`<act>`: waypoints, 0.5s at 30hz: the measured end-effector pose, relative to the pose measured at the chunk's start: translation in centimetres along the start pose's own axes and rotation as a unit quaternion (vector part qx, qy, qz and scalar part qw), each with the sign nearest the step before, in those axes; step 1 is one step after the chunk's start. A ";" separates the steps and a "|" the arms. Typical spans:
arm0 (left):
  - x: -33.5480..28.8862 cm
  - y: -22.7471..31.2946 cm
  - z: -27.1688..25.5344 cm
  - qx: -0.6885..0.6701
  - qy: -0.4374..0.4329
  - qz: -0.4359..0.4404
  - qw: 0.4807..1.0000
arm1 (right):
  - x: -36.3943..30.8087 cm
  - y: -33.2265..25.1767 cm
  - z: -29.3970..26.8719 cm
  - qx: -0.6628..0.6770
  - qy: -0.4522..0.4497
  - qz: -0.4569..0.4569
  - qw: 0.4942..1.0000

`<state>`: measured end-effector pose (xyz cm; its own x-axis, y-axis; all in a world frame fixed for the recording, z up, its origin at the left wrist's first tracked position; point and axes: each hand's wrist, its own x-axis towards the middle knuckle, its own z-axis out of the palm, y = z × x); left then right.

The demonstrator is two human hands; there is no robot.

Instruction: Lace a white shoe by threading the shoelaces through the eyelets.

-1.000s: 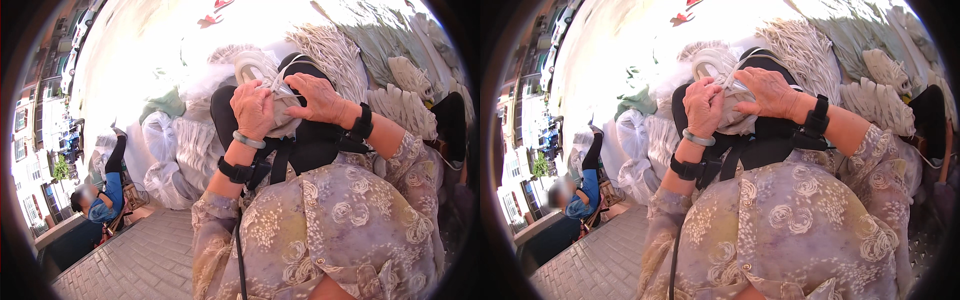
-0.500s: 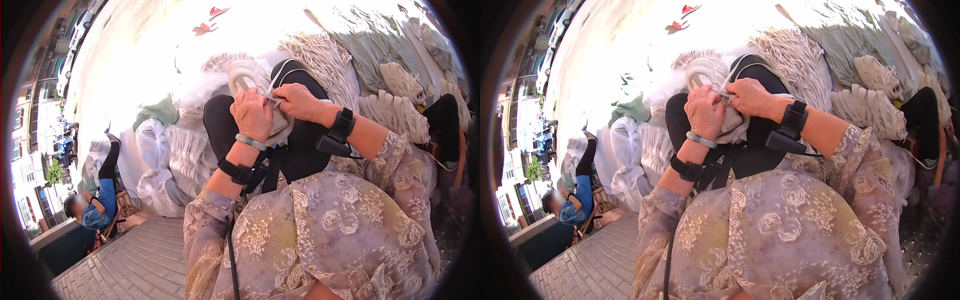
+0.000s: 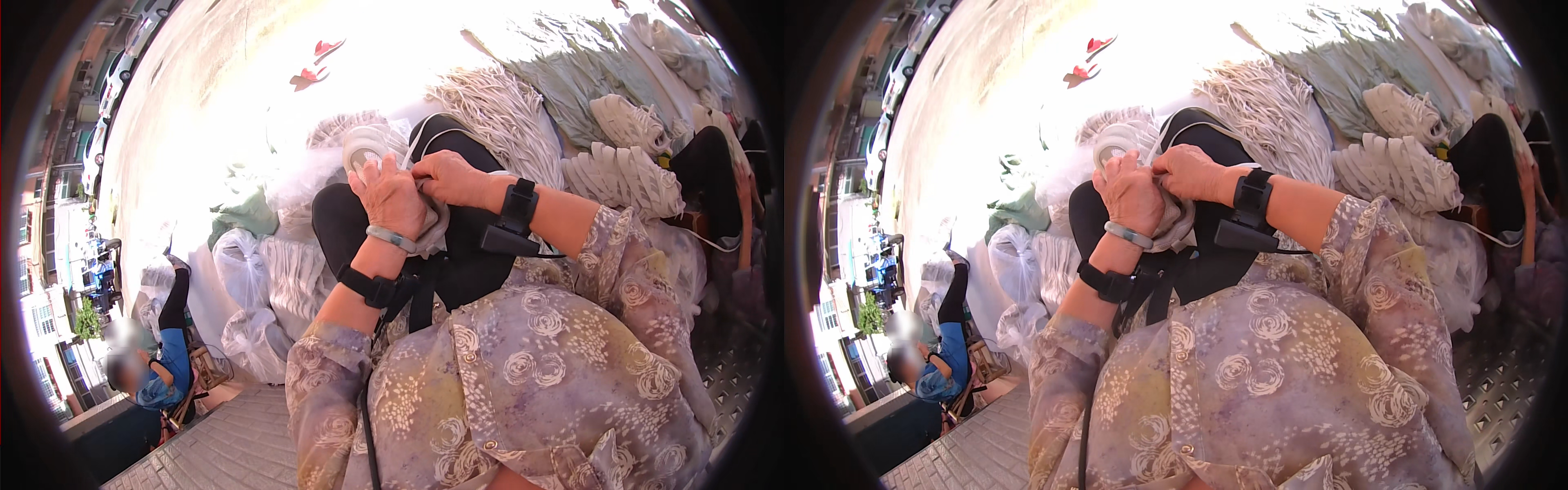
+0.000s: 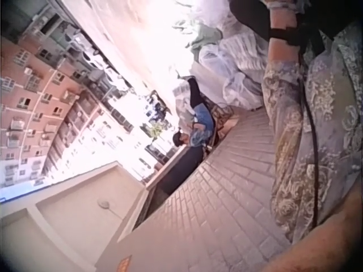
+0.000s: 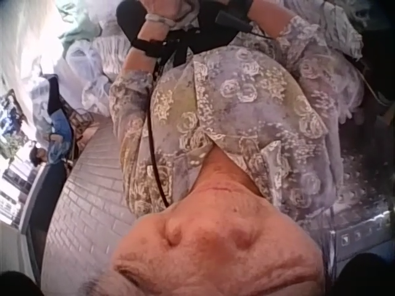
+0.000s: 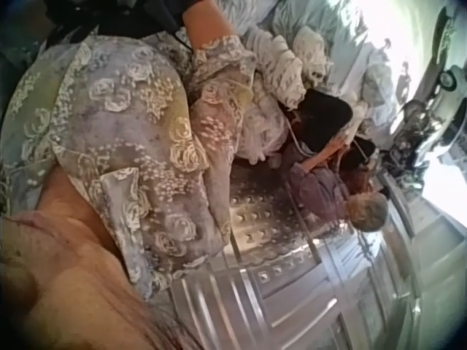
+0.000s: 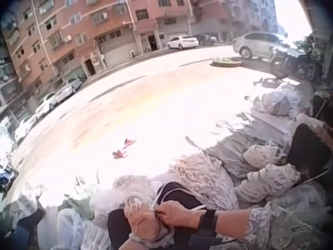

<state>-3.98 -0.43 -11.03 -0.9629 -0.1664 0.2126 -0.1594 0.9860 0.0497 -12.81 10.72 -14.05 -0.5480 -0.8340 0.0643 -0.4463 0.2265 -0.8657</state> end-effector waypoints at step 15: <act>-24.0 -19.7 -5.0 0.187 -0.234 -0.369 0.880 | -2.7 -0.4 -1.5 -0.059 0.003 0.002 0.998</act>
<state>23.38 -15.92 -12.23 -0.5374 -0.8255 -0.1723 -0.7548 0.5620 -0.3382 -12.22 13.60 -13.17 -0.5537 -0.8303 0.0634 -0.5238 0.2881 -0.8017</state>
